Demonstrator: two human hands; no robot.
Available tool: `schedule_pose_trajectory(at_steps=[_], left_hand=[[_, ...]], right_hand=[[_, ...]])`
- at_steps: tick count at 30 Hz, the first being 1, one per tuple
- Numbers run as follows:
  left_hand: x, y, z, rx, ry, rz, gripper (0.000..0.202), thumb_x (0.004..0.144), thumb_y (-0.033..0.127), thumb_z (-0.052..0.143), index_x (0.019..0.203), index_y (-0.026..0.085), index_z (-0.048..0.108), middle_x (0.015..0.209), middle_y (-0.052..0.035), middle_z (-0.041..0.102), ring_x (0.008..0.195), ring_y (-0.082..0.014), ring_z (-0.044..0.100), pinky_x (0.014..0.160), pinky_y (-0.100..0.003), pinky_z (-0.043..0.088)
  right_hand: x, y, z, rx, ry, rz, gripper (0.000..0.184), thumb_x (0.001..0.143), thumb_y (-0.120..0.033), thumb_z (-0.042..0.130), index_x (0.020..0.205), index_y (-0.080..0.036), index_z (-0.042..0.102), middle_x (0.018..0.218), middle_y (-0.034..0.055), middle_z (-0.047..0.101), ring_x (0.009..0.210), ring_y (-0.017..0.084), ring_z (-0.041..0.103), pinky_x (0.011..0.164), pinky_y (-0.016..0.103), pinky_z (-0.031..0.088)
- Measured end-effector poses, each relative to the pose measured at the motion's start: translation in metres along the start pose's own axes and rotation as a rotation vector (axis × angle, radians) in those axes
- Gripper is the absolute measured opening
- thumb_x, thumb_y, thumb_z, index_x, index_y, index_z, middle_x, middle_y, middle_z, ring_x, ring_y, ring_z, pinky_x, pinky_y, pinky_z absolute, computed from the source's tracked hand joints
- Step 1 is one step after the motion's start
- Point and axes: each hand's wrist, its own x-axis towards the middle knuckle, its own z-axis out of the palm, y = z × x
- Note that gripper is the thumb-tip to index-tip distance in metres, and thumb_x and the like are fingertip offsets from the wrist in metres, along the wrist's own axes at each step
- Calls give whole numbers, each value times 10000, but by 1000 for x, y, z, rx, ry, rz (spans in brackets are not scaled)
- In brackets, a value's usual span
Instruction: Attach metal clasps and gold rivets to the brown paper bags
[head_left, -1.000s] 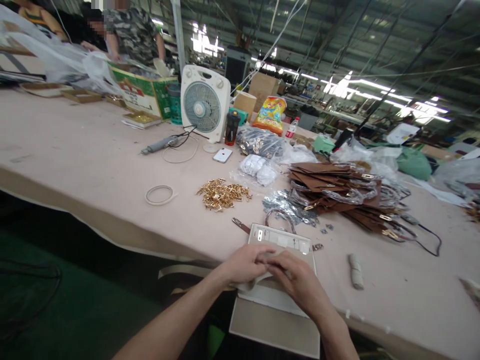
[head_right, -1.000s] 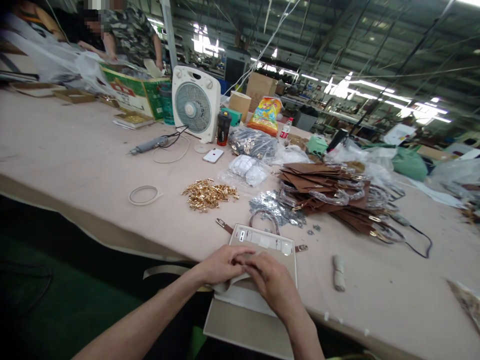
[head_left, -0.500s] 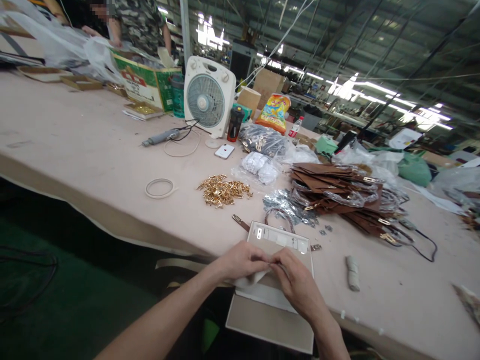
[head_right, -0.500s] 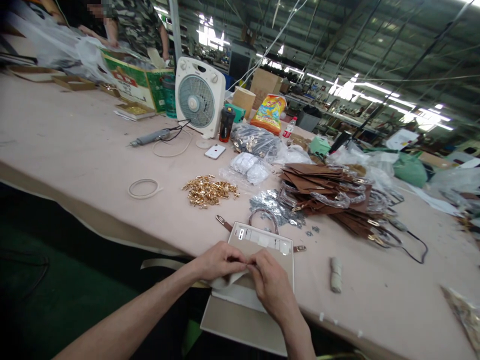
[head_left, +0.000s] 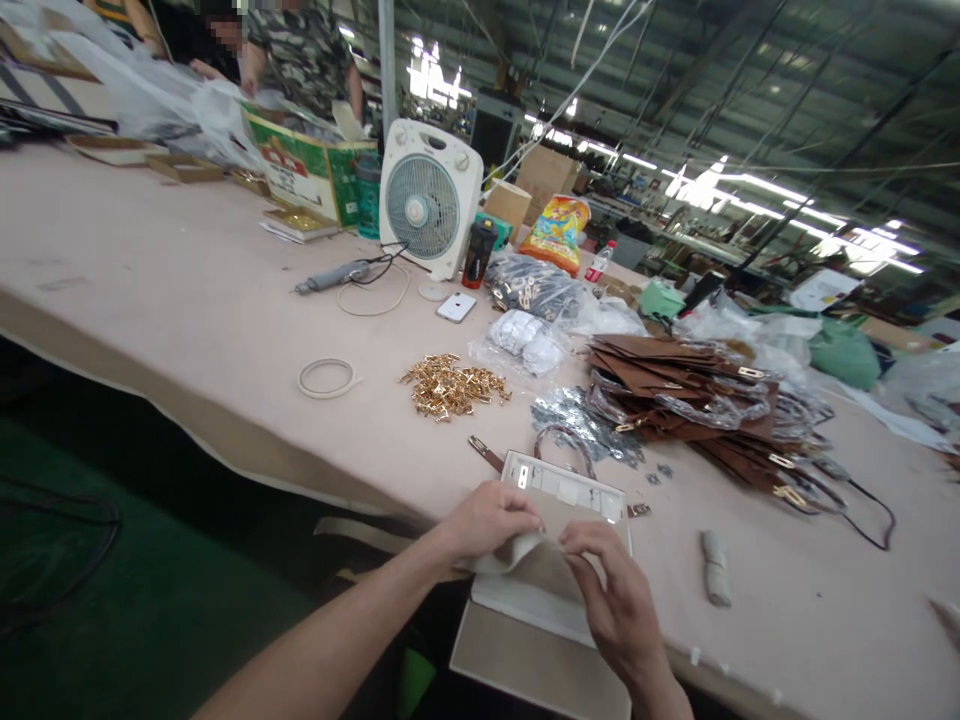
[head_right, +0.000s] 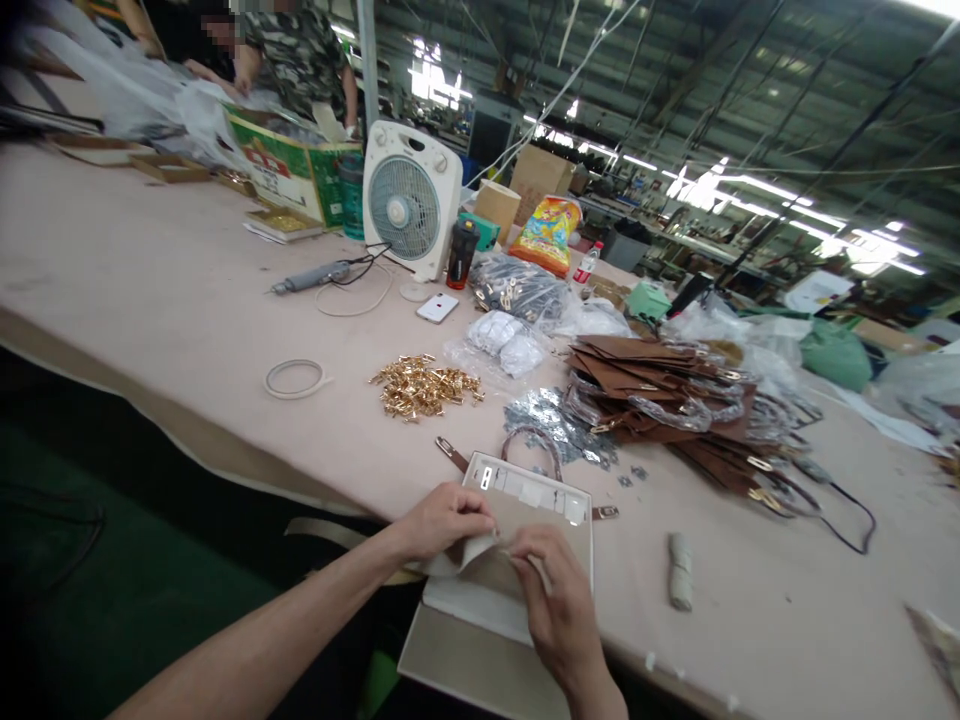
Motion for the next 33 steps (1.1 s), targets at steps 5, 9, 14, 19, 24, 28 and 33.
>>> schedule_pose_trajectory(at_steps=[5,9,14,19,24,28,33], left_hand=[[-7,3,0,-2,-146,43,273,827,367,706,925,139,820,742,-19,702,665,-132,552,642,-232,424],[-13,8,-8,-56,-323,55,412,861,522,724,972,138,823,769,-32,701,663,-127,537,638,-229,420],[-14,9,-13,-44,-363,81,448,864,562,740,1018,152,830,839,-46,741,724,-145,577,702,-233,442],[-13,5,-12,-9,-350,118,377,875,488,733,1033,161,833,908,-51,775,790,-162,631,751,-223,478],[-11,3,-15,28,-360,140,342,898,433,712,1073,163,830,959,-48,796,827,-161,669,779,-206,497],[-11,4,-17,36,-379,143,323,913,415,708,1092,175,829,979,-43,804,853,-165,689,800,-204,505],[-11,6,-17,38,-379,158,305,916,395,703,1082,173,830,990,-54,808,871,-173,701,819,-207,508]], right_hand=[[24,11,-18,45,150,159,144,1021,-392,588,1029,-278,676,1124,80,683,1120,269,636,986,386,508],[61,19,-2,36,21,205,235,988,-474,604,975,-268,714,1346,93,625,1298,303,557,1147,486,401],[84,33,32,50,-3,262,287,943,-498,605,884,-249,735,1357,104,622,1318,326,540,1181,553,349],[85,39,46,15,9,269,263,931,-454,608,846,-242,737,1351,107,625,1301,317,551,1169,524,364],[85,41,54,-46,12,247,222,927,-403,614,857,-235,740,1316,110,644,1278,300,556,1169,491,359],[86,44,54,-52,8,251,221,929,-405,619,849,-237,738,1318,111,646,1276,302,552,1167,491,350],[87,43,47,41,-38,278,245,936,-439,602,863,-239,724,1350,107,632,1280,300,556,1147,488,366]])
